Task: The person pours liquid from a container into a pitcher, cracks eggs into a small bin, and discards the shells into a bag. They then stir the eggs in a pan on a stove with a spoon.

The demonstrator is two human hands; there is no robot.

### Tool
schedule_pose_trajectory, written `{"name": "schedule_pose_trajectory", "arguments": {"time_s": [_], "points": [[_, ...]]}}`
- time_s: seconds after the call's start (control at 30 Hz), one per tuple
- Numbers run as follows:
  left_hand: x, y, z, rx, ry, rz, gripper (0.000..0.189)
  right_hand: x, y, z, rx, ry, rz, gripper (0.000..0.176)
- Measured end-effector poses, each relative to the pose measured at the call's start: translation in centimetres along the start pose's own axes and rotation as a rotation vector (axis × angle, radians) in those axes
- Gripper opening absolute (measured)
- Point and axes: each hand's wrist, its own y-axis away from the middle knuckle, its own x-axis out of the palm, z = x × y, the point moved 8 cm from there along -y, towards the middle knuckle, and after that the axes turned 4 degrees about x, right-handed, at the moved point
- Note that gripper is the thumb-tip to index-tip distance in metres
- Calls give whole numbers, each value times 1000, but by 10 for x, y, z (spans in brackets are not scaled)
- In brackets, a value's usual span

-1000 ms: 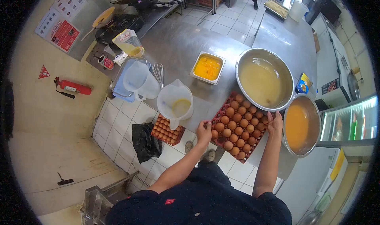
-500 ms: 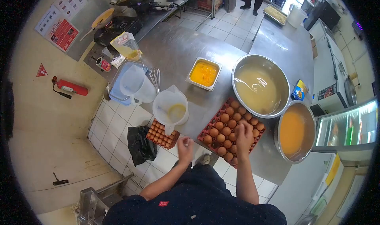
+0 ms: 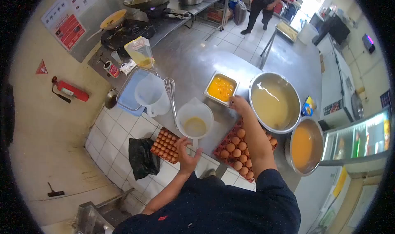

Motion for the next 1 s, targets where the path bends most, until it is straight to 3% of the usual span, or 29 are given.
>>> {"name": "schedule_pose_trajectory", "arguments": {"time_s": [0.17, 0.27, 0.33, 0.47, 0.57, 0.73, 1.0], "points": [[7, -15, 23, -64, 190, 24, 28, 1, 6, -9, -43, 15, -105, 23], [5, -24, 30, -45, 188, 114, 27, 9, 25, 8, -147, 194, -76, 23], [6, -27, 35, -25, 220, 112, 23, 10, 47, 16, -46, -25, -170, 23], [10, -30, 38, -60, 282, 134, 21, 21, 93, 62, -101, -77, -165, 16], [16, -33, 36, -29, 251, 112, 23, 2, 99, 92, -191, 148, -177, 26], [26, -50, 36, 30, 175, 61, 26, -12, 105, 126, -182, -29, 14, 28], [44, -62, 35, -25, 186, 61, 30, 0, 161, 165, -168, 104, 79, 33]]}}
